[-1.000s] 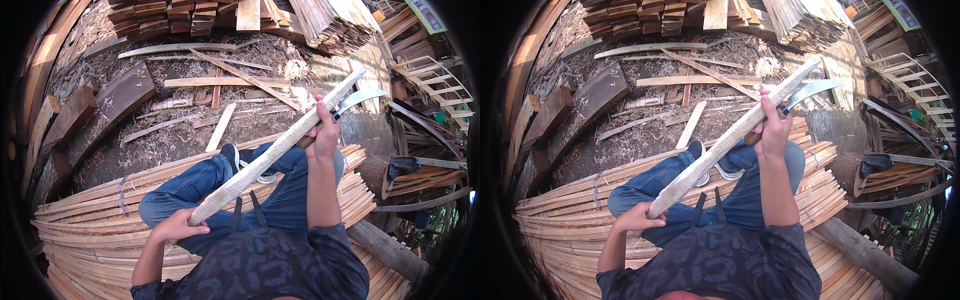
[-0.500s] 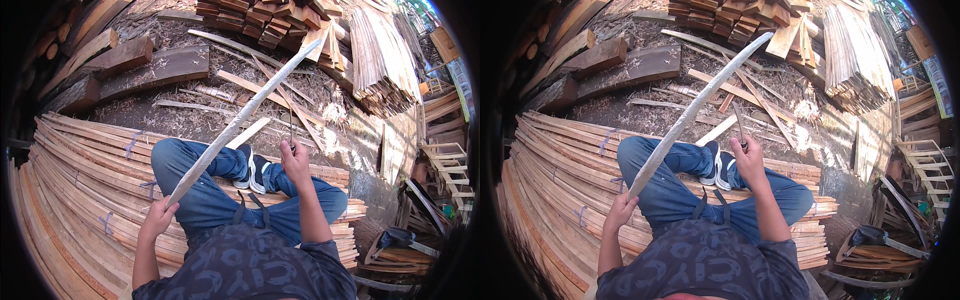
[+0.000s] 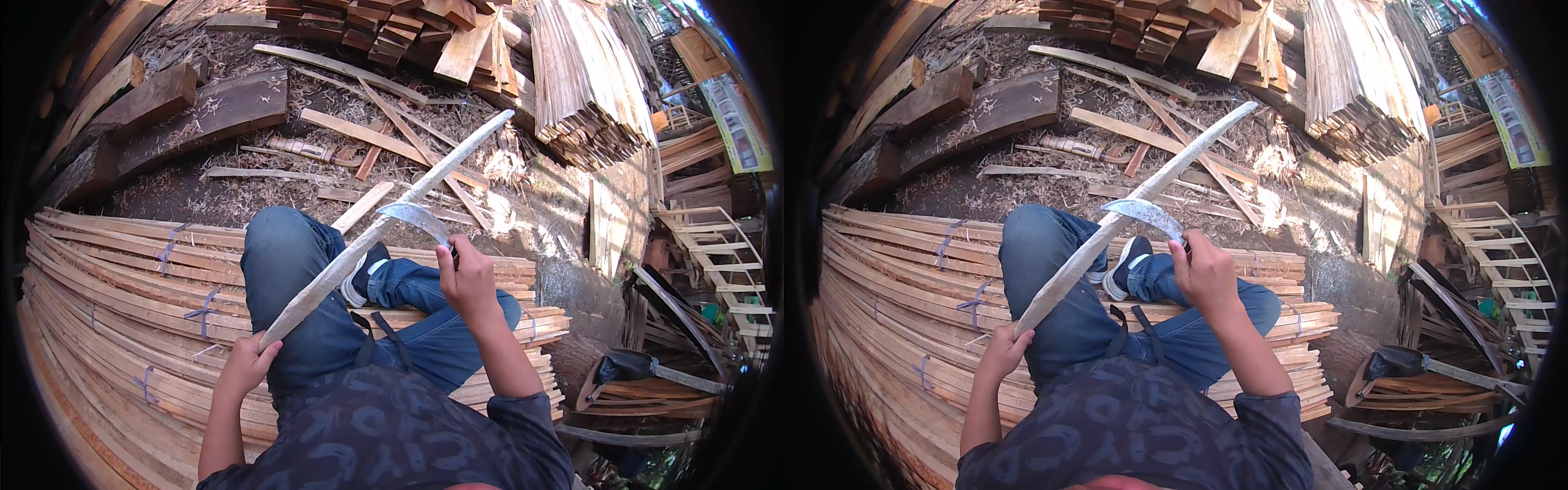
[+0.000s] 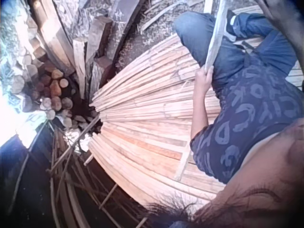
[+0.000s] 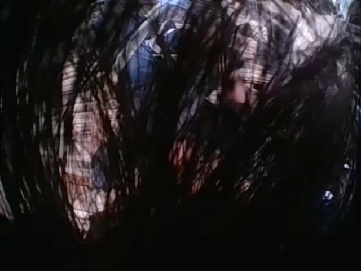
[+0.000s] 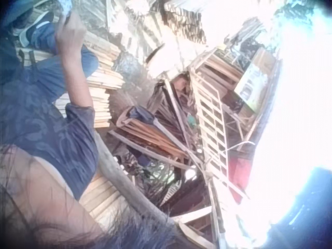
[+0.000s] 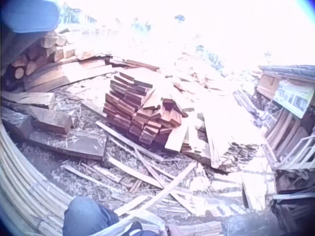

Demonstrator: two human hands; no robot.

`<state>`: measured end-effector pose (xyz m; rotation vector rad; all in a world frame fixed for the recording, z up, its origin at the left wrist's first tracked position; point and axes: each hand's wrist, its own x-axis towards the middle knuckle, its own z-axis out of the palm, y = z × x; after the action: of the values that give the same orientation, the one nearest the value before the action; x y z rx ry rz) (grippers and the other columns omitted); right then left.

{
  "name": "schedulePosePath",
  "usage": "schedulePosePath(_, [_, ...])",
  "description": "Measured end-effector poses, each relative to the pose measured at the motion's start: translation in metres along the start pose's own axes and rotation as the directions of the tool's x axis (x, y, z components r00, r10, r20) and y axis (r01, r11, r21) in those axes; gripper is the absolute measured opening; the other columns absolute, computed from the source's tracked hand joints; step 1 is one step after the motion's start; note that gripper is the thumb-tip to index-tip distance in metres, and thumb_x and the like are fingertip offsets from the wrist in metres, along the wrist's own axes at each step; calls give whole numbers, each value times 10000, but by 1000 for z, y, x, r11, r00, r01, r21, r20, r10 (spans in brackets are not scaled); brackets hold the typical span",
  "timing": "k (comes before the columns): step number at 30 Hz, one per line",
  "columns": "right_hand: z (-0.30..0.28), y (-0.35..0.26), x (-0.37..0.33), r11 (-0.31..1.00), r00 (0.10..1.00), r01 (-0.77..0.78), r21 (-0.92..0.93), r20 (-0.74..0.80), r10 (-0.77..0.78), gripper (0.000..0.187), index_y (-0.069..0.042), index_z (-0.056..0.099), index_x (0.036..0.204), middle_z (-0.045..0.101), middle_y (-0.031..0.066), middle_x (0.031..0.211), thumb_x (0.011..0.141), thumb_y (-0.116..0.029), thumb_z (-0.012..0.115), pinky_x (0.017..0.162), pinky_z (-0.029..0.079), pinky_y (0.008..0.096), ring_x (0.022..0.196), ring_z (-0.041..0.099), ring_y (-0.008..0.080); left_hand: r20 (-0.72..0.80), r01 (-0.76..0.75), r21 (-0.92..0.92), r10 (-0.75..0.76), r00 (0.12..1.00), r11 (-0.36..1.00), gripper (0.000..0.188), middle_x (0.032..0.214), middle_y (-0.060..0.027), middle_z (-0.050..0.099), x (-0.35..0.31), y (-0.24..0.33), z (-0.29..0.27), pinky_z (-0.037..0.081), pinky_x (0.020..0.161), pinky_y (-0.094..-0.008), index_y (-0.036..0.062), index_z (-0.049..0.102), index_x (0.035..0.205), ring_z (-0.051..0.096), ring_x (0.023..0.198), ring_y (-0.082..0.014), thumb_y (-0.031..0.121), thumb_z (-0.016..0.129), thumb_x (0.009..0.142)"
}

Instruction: The person sits cross-legged on a pile of wooden planks and uses a knife to shave thin strips from a long piece of wood held between their legs. They repeatedly scrape the blade along the wood to remove bark and smooth the surface.

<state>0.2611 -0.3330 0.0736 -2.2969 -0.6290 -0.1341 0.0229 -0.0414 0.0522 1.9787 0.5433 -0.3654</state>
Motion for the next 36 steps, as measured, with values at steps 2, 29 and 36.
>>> schedulePosePath(2, [0, 9, 6, 991, 996, 26, -130, 91, -14, 195, -30, 556, 867, 579, 146, 640, 916, -214, 596, 482, 450, 399, 538, 589, 333, 15, 43, 30, -44, 999, 999, 282, 561, -138, 523, -4, -3, 1, 404, 525, -357, -37, 599, 814, 491, 509, -209, 230, 609, 904])
schedulePosePath(29, [44, 43, 58, 864, 950, 296, -408, 223, -220, 333, -76, 492, 752, 578, 112, 616, 924, -353, 556, 445, 462, 398, 506, 596, 303, 191, 272, -198, -235, 953, 942, 366, 583, -7, 523, 9, -19, 13, 391, 528, -283, -21, 584, 710, 453, 567, -76, 275, 602, 925])
schedulePosePath(36, [45, 53, 46, 906, 980, 179, -384, 147, -132, 324, -70, 489, 754, 553, 114, 611, 926, -337, 556, 440, 442, 408, 510, 578, 312, 203, 242, -212, -199, 959, 947, 405, 567, -1, 521, 19, -24, 18, 393, 513, -274, -19, 576, 674, 457, 551, -76, 298, 612, 925])
